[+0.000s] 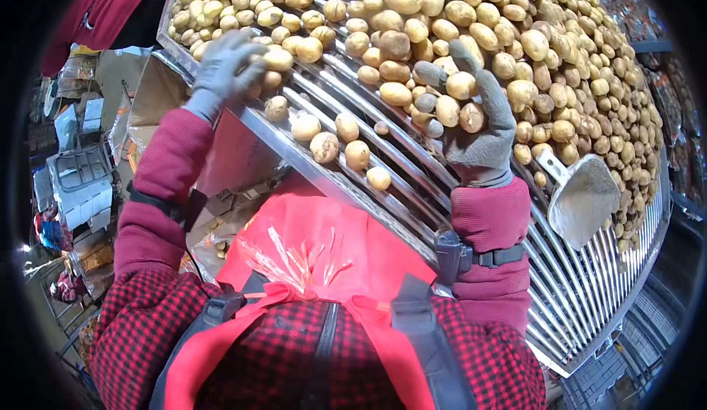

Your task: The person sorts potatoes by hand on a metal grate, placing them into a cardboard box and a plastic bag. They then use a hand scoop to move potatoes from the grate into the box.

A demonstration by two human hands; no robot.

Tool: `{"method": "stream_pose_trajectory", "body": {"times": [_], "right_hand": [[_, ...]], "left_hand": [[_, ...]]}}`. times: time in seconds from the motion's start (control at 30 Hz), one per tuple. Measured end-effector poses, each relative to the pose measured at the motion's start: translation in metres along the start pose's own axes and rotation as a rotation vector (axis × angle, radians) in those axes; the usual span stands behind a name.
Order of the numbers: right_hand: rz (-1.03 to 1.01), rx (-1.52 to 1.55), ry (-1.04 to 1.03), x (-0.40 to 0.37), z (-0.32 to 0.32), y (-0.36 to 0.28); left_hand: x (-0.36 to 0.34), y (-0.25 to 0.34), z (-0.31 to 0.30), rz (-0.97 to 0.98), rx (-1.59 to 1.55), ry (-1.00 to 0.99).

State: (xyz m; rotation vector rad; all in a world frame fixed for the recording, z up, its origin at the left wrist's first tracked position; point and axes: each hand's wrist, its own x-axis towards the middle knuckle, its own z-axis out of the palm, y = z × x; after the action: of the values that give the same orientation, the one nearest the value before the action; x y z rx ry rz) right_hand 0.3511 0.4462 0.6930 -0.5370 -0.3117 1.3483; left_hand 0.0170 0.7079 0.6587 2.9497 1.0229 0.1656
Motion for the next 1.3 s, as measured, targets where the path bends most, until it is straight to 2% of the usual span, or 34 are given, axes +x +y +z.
{"method": "stream_pose_trajectory", "body": {"times": [0.03,0.1,0.13,0.17,0.2,0.23,0.27,0.3,0.33,0.37,0.4,0.43,0.47,0.5,0.53,0.63,0.73,0.77,0.87,0.9,0.93,0.97,1.0,1.03,1.1,1.13,1.17,1.2,1.23,1.3], "right_hand": [[-0.009,-0.003,-0.003,-0.005,-0.006,-0.009],[0.067,0.164,-0.086,-0.015,-0.016,-0.022],[-0.036,0.112,-0.135,-0.023,-0.015,-0.019],[-0.072,0.077,-0.032,-0.027,-0.013,-0.020],[-0.103,0.044,-0.095,-0.031,-0.015,-0.020],[-0.134,0.009,-0.169,-0.032,-0.017,-0.021],[-0.071,0.063,-0.186,-0.028,-0.023,-0.023],[-0.007,0.115,-0.209,-0.025,-0.026,-0.026],[-0.078,0.003,-0.053,-0.029,-0.013,-0.022],[-0.051,0.001,0.046,-0.032,-0.008,-0.022],[-0.029,-0.046,0.065,-0.035,-0.004,-0.022],[-0.009,-0.095,0.085,-0.037,-0.002,-0.020],[0.025,0.014,0.063,-0.038,-0.005,-0.018],[0.023,-0.032,0.105,-0.039,-0.014,-0.015],[0.029,-0.024,0.124,-0.040,-0.016,-0.014],[0.014,-0.005,0.195,-0.041,-0.006,-0.016],[-0.065,0.037,0.138,-0.045,-0.003,-0.028],[-0.102,-0.073,0.268,-0.051,-0.001,-0.035],[-0.266,-0.197,0.374,-0.065,0.001,-0.049],[-0.275,-0.194,0.370,-0.067,-0.004,-0.055],[-0.269,-0.162,0.341,-0.070,-0.011,-0.061],[-0.258,-0.132,0.308,-0.070,-0.016,-0.066],[-0.280,-0.177,0.301,-0.068,-0.018,-0.069],[-0.265,-0.115,0.290,-0.063,-0.009,-0.073],[-0.284,-0.122,0.199,-0.049,-0.005,-0.079],[-0.275,-0.110,0.175,-0.040,0.006,-0.081],[-0.317,-0.102,0.237,-0.032,0.018,-0.078],[-0.326,-0.128,0.253,-0.022,0.022,-0.075],[-0.333,-0.153,0.274,-0.012,0.024,-0.073],[-0.274,-0.053,0.261,0.004,0.020,-0.065]], "left_hand": [[-0.006,-0.004,-0.006,-0.048,0.177,0.126],[-0.004,-0.024,0.001,-0.091,0.109,0.137],[0.002,-0.001,-0.014,0.030,-0.014,0.141],[0.009,0.029,-0.023,0.169,-0.144,0.131],[0.013,0.071,-0.032,0.243,-0.161,-0.011],[0.016,0.097,-0.021,0.401,-0.179,0.052],[0.018,0.124,-0.017,0.489,-0.267,0.228],[0.021,0.141,-0.020,0.439,-0.278,0.168],[0.030,0.141,-0.015,0.387,-0.280,0.219],[0.039,0.139,-0.008,0.337,-0.288,0.267],[0.048,0.129,-0.004,0.187,-0.356,0.278],[0.059,0.121,-0.009,-0.025,-0.424,0.155],[0.072,0.107,0.006,-0.121,-0.388,0.159],[0.085,0.096,0.020,-0.216,-0.354,0.163],[0.098,0.100,0.004,-0.333,-0.323,-0.017],[0.127,0.096,0.018,-0.287,-0.178,-0.132],[0.142,0.095,0.025,-0.161,-0.074,-0.050],[0.145,0.096,0.021,-0.291,-0.096,-0.125],[0.138,0.088,0.028,-0.306,-0.834,-0.059],[0.129,0.110,0.007,-0.285,-1.108,-0.088],[0.120,0.128,-0.001,-0.074,-1.301,-0.034],[0.109,0.154,-0.024,0.126,-1.207,-0.029],[0.096,0.177,-0.037,0.214,-1.045,-0.101],[0.088,0.199,-0.053,0.503,-1.044,-0.163],[0.067,0.235,-0.053,0.650,-1.101,-0.348],[0.072,0.242,-0.052,0.715,-1.019,-0.213],[0.081,0.243,-0.051,0.778,-0.936,-0.084],[0.096,0.237,-0.047,0.741,-0.823,0.110],[0.116,0.229,-0.045,0.640,-0.830,0.132],[0.156,0.210,-0.042,0.479,-0.703,0.343]]}}
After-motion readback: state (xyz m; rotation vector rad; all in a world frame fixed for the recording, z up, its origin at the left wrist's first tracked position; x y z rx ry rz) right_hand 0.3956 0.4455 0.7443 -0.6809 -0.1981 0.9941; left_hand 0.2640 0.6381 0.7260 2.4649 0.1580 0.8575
